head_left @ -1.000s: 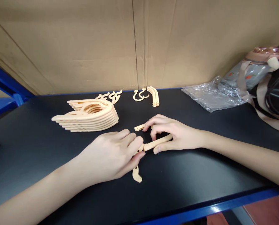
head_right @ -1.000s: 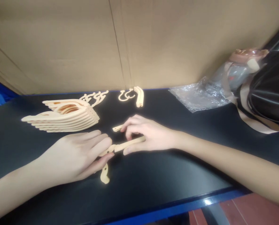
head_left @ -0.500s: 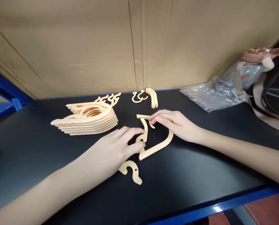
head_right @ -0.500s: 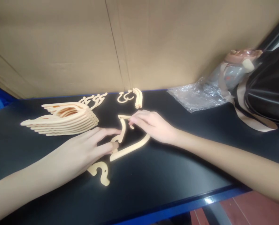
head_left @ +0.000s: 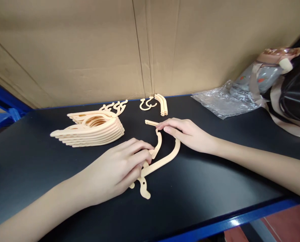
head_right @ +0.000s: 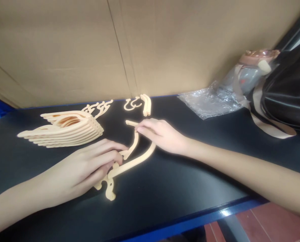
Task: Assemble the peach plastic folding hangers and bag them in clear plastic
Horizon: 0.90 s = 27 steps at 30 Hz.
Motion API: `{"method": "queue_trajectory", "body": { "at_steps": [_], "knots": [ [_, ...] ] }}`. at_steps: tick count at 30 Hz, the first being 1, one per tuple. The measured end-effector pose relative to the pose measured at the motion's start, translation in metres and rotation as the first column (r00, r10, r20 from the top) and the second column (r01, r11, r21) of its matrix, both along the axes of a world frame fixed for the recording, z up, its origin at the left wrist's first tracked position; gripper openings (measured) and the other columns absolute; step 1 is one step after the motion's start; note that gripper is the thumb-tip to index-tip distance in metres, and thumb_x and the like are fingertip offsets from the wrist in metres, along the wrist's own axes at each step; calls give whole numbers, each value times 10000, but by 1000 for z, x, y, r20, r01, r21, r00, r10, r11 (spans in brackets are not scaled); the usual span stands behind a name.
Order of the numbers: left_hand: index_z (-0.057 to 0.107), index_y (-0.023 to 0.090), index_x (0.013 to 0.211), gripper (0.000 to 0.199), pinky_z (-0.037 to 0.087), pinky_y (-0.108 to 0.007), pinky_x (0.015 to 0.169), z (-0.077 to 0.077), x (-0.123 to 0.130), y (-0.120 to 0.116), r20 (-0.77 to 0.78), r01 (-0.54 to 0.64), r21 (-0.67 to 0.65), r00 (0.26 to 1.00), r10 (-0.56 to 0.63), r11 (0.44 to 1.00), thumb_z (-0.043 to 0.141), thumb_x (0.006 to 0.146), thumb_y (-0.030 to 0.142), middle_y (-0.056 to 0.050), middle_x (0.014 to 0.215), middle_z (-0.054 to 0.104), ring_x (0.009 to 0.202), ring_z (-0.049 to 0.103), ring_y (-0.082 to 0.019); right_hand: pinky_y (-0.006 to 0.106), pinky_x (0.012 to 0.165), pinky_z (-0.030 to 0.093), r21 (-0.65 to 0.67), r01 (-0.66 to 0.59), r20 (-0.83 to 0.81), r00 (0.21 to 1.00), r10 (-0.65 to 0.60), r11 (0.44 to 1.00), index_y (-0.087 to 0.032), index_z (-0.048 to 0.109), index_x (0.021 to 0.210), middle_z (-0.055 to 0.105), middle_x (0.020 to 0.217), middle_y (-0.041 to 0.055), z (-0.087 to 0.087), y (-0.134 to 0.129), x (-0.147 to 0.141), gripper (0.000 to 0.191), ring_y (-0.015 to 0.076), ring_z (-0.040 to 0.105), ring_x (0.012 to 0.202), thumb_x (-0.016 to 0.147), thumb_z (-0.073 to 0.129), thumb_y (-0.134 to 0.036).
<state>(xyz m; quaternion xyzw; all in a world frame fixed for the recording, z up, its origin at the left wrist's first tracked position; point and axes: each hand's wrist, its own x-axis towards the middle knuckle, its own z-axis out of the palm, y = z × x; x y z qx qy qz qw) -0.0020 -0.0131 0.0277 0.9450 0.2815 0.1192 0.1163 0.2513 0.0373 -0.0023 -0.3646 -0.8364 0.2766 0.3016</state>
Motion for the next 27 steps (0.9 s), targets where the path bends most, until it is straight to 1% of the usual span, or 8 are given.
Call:
{"method": "queue_trajectory", "body": {
  "at_steps": [5,7,12,16,20,23,25,27],
  "knots": [
    [572,198,859,134,494,-277,773,-2,1,-2,41,6,13,999,-7,1000,564,940,306,-55,1103,642,895,604,-171,330,919,485,16,-32,-36,999,33,999,-225,685,1110,713,1156,33,-2,0,1,349,182,654,1047,1033,380,-375],
    [552,201,850,132,488,-270,763,-5,1,-1,54,11,25,998,-12,1000,615,912,299,-47,1099,644,887,606,-164,335,940,480,13,-48,-57,997,49,999,-225,687,1110,715,1153,30,-2,0,1,349,179,652,1049,1035,375,-362],
    [536,205,902,16,472,-260,706,-6,0,0,55,3,-3,998,-3,1000,541,912,193,-37,1063,651,837,599,-152,334,952,477,-21,-70,-72,995,69,997,-213,687,1085,710,1149,37,-1,0,1,352,189,647,1071,1032,384,-384],
    [545,203,979,125,463,-258,676,-6,0,0,71,-14,-20,997,15,1000,454,928,135,-44,1047,654,819,598,-150,335,912,490,-17,-48,-83,996,46,999,-208,683,1054,700,1129,53,-1,-1,0,347,196,652,1037,1029,394,-398],
    [542,197,882,187,462,-292,774,-10,0,2,88,-2,33,996,-1,999,409,925,74,-39,1060,661,936,587,-169,314,825,488,55,107,-94,990,-102,993,-196,675,955,697,978,42,-2,0,1,304,185,653,916,1006,453,-396],
    [546,192,857,196,457,-312,820,-11,-1,5,82,-52,130,996,42,990,408,938,78,-43,1124,644,977,582,-178,292,760,472,48,200,-82,977,-196,979,-189,648,859,685,872,22,-4,0,1,304,166,639,822,1005,456,-373],
    [559,187,875,187,462,-310,767,-11,-1,7,58,-114,200,993,104,973,410,968,124,-49,1093,640,917,591,-182,280,742,468,25,177,-61,983,-175,984,-186,640,863,679,834,10,-3,-1,1,311,149,631,777,1013,440,-371],
    [574,184,908,196,463,-301,698,-9,-2,8,33,-163,224,987,159,961,399,997,177,-42,1004,638,830,597,-178,268,741,469,30,100,-34,994,-99,994,-186,647,927,682,848,5,-2,-3,1,300,135,630,770,1019,433,-376]
  ]
}}
